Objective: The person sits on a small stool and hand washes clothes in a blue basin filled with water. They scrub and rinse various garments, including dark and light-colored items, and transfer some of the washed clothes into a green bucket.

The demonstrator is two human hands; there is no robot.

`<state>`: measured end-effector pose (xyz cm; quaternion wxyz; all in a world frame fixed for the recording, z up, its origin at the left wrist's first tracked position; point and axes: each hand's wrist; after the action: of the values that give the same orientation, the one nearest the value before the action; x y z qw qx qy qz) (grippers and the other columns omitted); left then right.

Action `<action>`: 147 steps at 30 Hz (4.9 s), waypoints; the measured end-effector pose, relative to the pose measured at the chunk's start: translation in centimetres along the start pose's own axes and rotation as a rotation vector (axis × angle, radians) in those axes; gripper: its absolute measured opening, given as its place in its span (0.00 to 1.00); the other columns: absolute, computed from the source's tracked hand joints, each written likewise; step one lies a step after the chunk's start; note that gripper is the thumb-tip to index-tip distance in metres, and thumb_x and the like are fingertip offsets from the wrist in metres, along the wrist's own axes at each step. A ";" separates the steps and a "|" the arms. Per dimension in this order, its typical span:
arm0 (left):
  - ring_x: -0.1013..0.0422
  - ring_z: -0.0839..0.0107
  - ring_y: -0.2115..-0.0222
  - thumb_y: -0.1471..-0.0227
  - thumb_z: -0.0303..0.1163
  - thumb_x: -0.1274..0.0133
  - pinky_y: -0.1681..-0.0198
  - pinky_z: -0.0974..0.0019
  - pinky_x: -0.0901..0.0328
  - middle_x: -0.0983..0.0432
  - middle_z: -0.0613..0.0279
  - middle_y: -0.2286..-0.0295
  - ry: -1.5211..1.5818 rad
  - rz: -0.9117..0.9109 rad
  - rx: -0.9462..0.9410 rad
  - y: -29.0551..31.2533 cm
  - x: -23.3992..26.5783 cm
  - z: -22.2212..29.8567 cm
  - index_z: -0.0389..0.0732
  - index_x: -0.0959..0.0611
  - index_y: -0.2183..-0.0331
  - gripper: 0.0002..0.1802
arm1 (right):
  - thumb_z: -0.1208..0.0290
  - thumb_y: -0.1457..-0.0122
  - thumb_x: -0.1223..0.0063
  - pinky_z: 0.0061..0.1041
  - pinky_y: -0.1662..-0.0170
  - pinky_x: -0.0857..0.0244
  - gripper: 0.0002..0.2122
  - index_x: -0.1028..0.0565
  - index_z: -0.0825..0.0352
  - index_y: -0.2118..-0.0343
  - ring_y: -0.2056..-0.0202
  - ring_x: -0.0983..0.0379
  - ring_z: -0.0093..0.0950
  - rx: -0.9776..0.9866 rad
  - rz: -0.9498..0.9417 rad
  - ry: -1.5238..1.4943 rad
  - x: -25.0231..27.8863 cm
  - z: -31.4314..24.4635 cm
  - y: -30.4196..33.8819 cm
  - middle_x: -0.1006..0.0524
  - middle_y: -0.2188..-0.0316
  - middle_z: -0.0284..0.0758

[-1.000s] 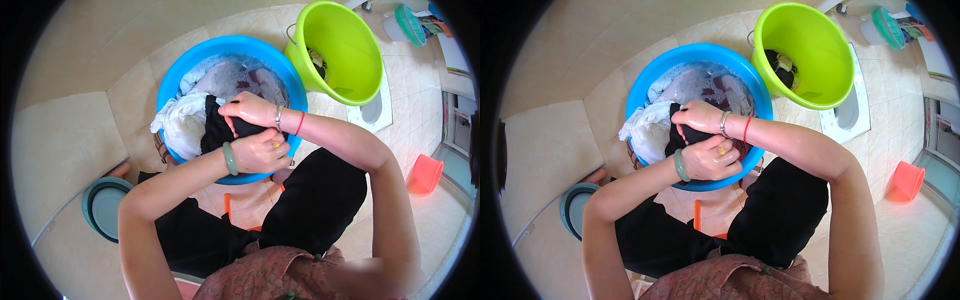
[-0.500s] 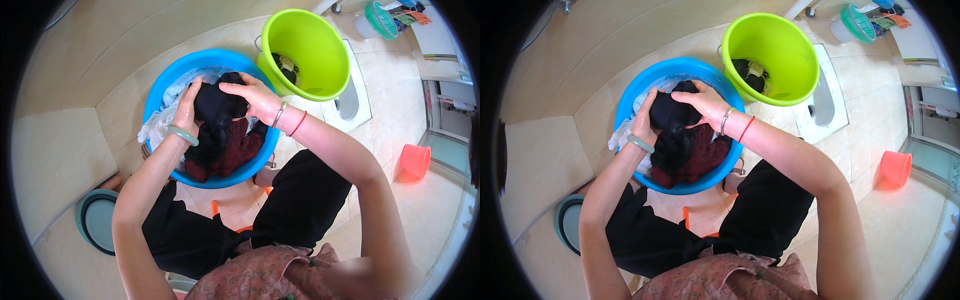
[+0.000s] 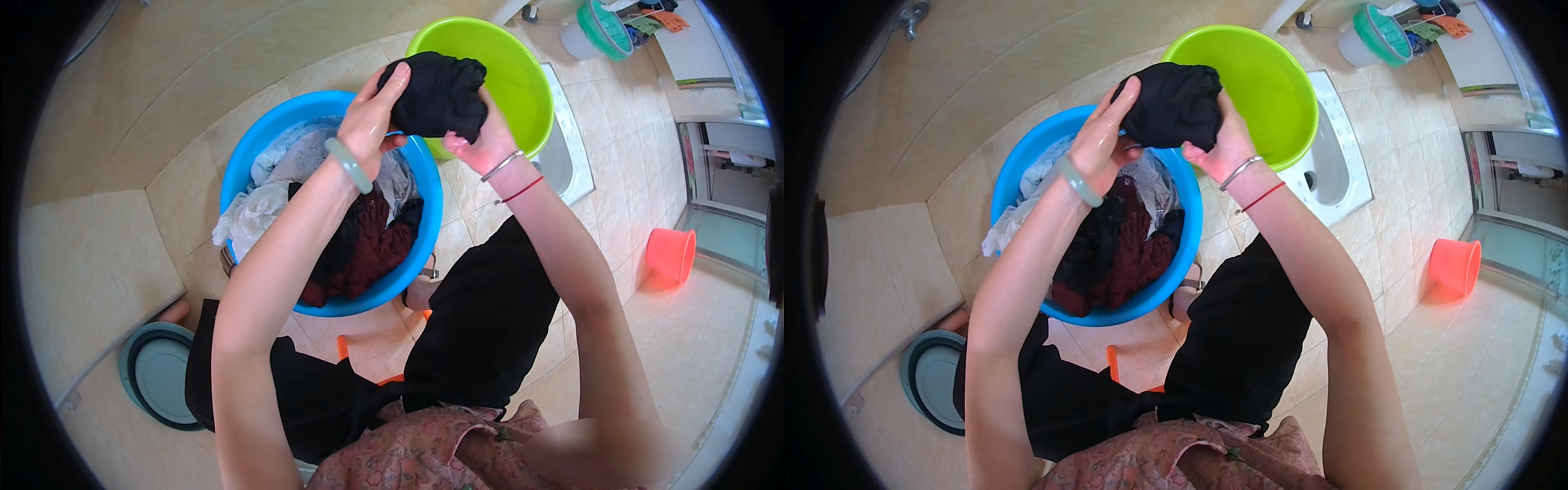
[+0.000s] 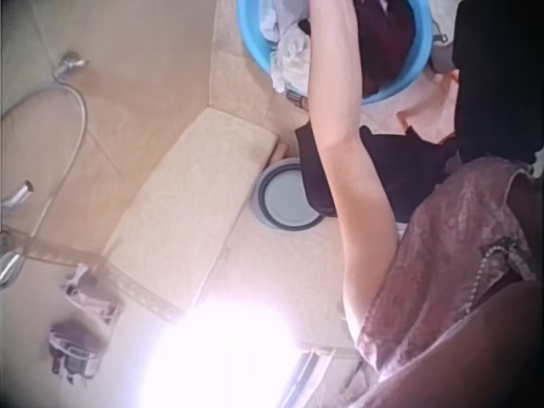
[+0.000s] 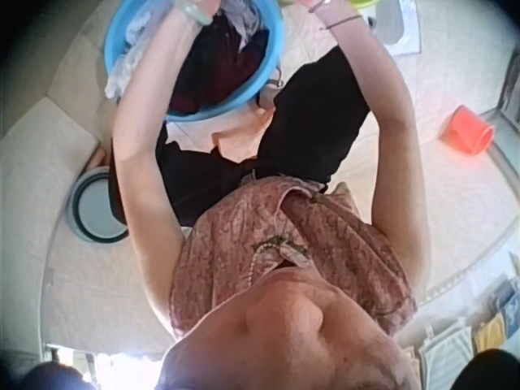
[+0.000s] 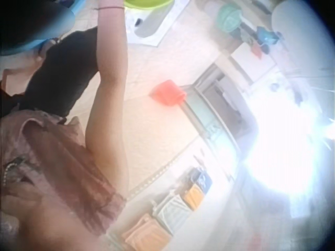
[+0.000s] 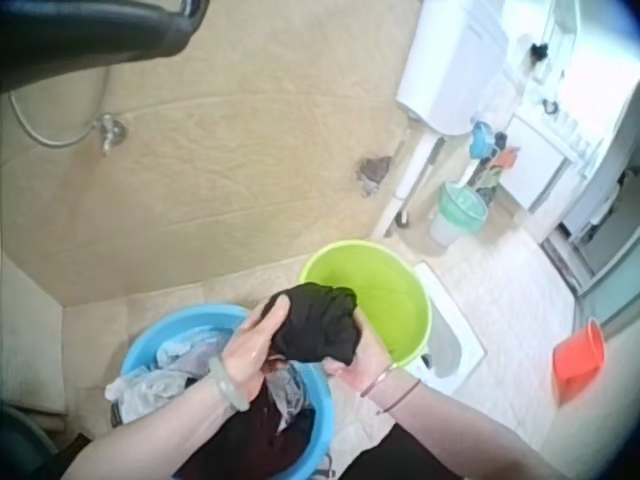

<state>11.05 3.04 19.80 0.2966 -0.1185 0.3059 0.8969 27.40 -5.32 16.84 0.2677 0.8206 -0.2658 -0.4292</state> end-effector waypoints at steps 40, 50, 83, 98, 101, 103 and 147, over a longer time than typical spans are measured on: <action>0.40 0.56 0.42 0.56 0.35 0.38 0.42 0.54 0.43 0.39 0.54 0.41 -1.630 -0.382 -0.112 1.8 25.6 -11.3 0.51 0.32 0.41 0.39 | 0.75 0.59 0.33 0.56 0.44 0.40 0.38 0.36 0.48 0.42 0.33 0.55 0.43 0.501 -0.958 1.936 2.9 19.8 -6.0 0.48 0.34 0.34; 0.39 0.60 0.42 0.53 0.35 0.40 0.44 0.53 0.44 0.38 0.59 0.41 -1.532 -0.281 -0.149 1.2 26.6 -12.9 0.50 0.28 0.44 0.32 | 0.74 0.51 0.40 0.37 0.41 0.40 0.13 0.26 0.60 0.60 0.39 0.40 0.41 0.685 -0.756 1.494 5.7 22.5 -9.2 0.34 0.41 0.33; 0.26 0.59 0.55 0.45 0.39 0.44 0.52 0.65 0.33 0.23 0.50 0.54 -0.837 0.116 -0.156 4.7 25.8 -15.6 0.40 0.16 0.59 0.15 | 0.80 0.47 0.43 0.29 0.40 0.42 0.16 0.23 0.67 0.53 0.42 0.34 0.36 0.488 -0.476 1.236 8.6 21.2 -3.3 0.30 0.43 0.40; 0.39 0.53 0.42 0.45 0.38 0.45 0.41 0.55 0.42 0.29 0.50 0.48 -1.217 -0.110 -0.340 6.4 25.5 -16.6 0.38 0.21 0.54 0.20 | 0.92 0.62 0.55 0.31 0.46 0.38 0.33 0.27 0.63 0.48 0.43 0.33 0.37 0.636 -0.486 1.726 9.9 22.7 -3.4 0.37 0.37 0.35; 0.49 0.49 0.37 0.45 0.51 0.48 0.38 0.51 0.47 0.38 0.42 0.43 -1.451 -0.216 -0.306 6.9 24.0 -17.6 0.36 0.24 0.49 0.31 | 0.91 0.62 0.54 0.32 0.44 0.38 0.34 0.31 0.65 0.45 0.41 0.37 0.37 0.640 -0.560 1.803 10.0 22.6 -3.5 0.43 0.35 0.37; 0.63 0.48 0.34 0.48 0.60 0.49 0.38 0.41 0.51 0.52 0.39 0.38 -1.575 -0.331 -0.136 6.9 23.1 -18.3 0.37 0.32 0.42 0.43 | 0.89 0.61 0.52 0.32 0.42 0.39 0.34 0.33 0.67 0.43 0.39 0.39 0.37 0.624 -0.611 1.848 9.9 22.4 -3.8 0.46 0.34 0.39; 0.59 0.59 0.33 0.43 0.37 0.61 0.32 0.50 0.70 0.52 0.50 0.36 -1.924 -0.120 0.144 11.5 16.0 -24.3 0.33 0.40 0.38 0.33 | 0.74 0.49 0.50 0.46 0.36 0.52 0.33 0.41 0.56 0.37 0.33 0.56 0.45 0.529 -0.146 2.004 4.7 29.7 2.4 0.49 0.33 0.37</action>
<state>-7.91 -11.97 -0.03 0.4723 0.6697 -0.0203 0.5727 4.09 -16.45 1.35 0.1507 0.8478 0.0432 0.5066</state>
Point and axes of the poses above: each hand's wrist, its own y-axis away from the middle knuckle, its own x-axis out of the back of the hand, z = x × y
